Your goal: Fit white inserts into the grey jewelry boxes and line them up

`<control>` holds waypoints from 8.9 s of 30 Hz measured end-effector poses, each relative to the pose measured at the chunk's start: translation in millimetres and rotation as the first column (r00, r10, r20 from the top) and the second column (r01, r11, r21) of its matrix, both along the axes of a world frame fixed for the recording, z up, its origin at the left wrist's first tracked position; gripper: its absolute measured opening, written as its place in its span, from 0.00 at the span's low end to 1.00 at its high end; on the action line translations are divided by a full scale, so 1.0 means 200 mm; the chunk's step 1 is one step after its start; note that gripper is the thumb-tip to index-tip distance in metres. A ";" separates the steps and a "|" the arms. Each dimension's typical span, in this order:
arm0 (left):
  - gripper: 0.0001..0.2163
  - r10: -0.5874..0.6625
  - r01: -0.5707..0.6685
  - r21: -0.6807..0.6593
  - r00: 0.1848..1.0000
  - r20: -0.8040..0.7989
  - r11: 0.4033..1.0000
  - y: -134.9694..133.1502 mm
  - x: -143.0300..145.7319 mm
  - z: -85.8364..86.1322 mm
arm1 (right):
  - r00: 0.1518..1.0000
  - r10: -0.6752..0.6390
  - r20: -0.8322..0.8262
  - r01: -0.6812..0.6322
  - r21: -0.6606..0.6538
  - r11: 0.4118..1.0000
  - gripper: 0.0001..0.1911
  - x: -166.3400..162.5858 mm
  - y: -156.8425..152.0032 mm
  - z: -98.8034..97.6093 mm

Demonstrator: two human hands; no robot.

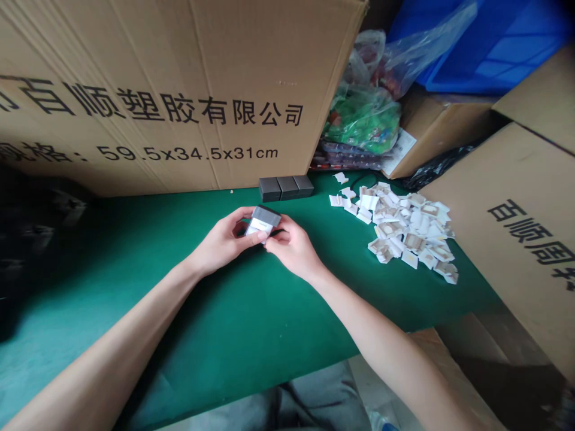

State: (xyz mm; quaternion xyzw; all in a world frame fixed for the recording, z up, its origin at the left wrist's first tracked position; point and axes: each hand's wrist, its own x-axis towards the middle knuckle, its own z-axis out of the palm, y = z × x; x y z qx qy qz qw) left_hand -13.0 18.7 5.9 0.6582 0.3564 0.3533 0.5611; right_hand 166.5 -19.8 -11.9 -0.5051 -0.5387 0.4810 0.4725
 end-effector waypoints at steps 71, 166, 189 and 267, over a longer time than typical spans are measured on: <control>0.19 0.103 -0.082 -0.188 0.989 0.105 0.979 -0.01 0.03 0.01 | 0.984 0.016 -0.180 -0.013 0.015 1.000 0.22 0.05 0.05 -0.01; 0.26 0.023 -0.023 -0.011 1.000 0.019 1.000 0.00 0.01 -0.04 | 0.990 0.134 -0.034 -0.129 0.125 0.984 0.22 0.07 0.07 -0.04; 0.24 0.045 -0.044 0.002 0.999 -0.028 0.999 -0.01 0.02 -0.02 | 0.994 0.078 -0.080 -0.070 0.106 0.992 0.23 0.06 0.06 -0.02; 0.23 0.019 -0.019 0.028 1.000 -0.007 0.999 0.00 0.02 -0.01 | 0.988 0.134 -0.075 -0.128 0.085 0.988 0.20 0.08 0.08 -0.02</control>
